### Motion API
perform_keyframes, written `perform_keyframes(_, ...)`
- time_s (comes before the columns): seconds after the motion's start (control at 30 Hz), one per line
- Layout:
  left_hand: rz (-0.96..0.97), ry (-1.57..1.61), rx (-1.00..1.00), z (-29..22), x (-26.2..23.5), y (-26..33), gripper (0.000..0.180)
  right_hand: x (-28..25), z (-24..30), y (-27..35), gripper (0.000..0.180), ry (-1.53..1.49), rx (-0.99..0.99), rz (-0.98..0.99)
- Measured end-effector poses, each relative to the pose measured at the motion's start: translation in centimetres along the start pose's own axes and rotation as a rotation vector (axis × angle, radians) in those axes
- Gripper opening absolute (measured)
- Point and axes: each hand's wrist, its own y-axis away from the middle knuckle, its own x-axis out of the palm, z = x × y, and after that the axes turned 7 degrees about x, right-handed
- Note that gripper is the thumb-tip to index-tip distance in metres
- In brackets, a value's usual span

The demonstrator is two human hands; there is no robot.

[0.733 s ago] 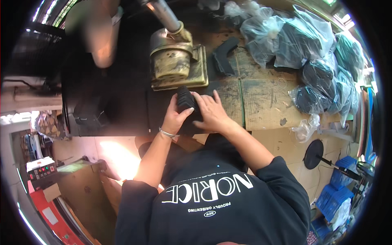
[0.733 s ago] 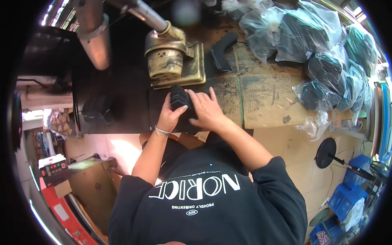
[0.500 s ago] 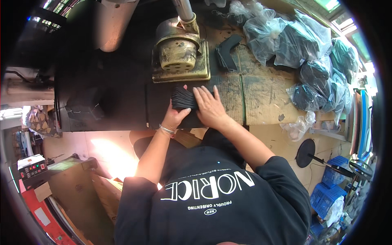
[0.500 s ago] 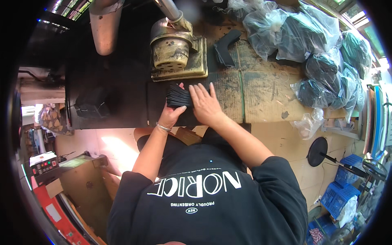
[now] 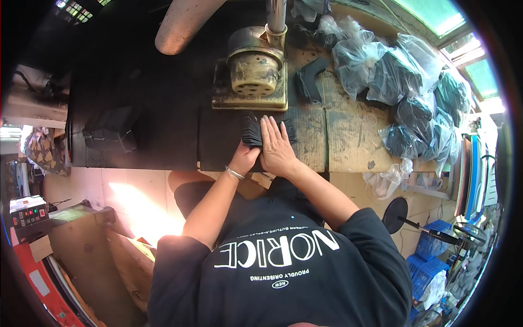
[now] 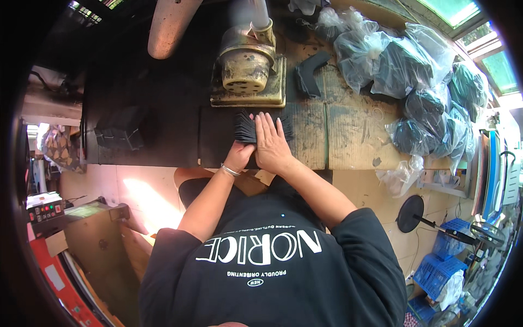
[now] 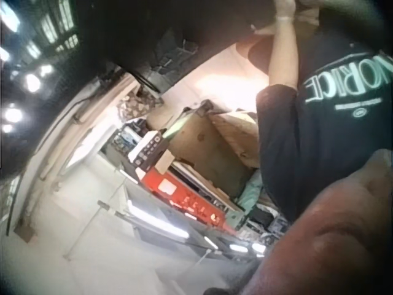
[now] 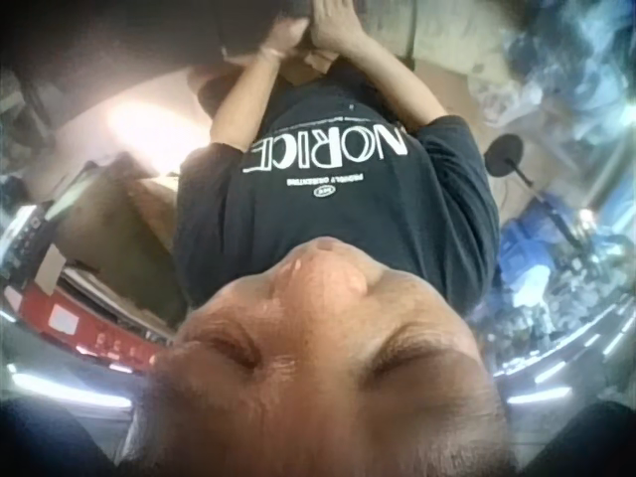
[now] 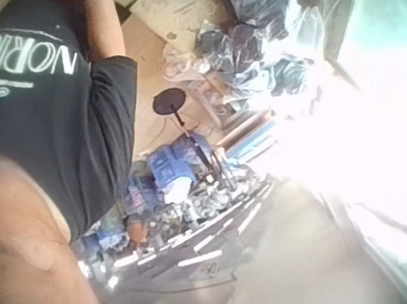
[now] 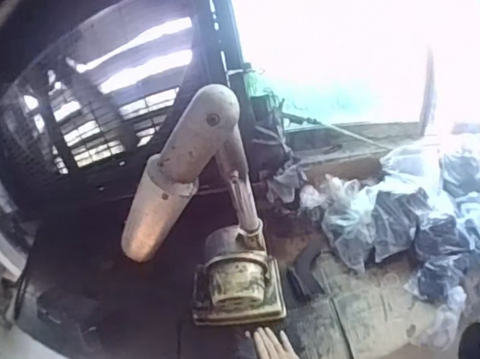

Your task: Processing and stacking black shoe material components using a buffing machine in a workshop environment.

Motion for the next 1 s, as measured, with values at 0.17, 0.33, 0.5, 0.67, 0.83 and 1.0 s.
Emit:
perform_keyframes(0.17,0.075,0.005,-0.034,-0.2,-0.9,-0.5,0.049,-0.6,-0.9,-0.6,0.078,0.006,-0.050,-0.009)
perform_keyframes(0.33,0.072,0.049,-0.099,-1.6,-0.9,0.1,0.048,-1.2,0.3,0.6,0.076,0.053,0.038,-0.013)
perform_keyframes(0.5,0.095,-0.094,-0.053,-0.3,-0.4,1.4,0.049,-1.0,-1.1,1.9,0.079,0.081,-0.025,-0.077)
perform_keyframes(0.67,0.050,0.028,-0.064,-0.8,0.0,0.9,0.052,-0.3,-0.3,1.1,0.081,0.029,0.061,-0.020)
perform_keyframes(0.83,0.109,-0.031,-0.020,-0.8,0.0,1.3,0.049,0.3,-0.4,0.4,0.084,-0.011,0.039,-0.042)
perform_keyframes(1.0,0.010,0.214,-0.228,-1.7,-1.5,1.1,0.062,0.4,-0.6,1.5,0.080,0.013,0.011,-0.069)
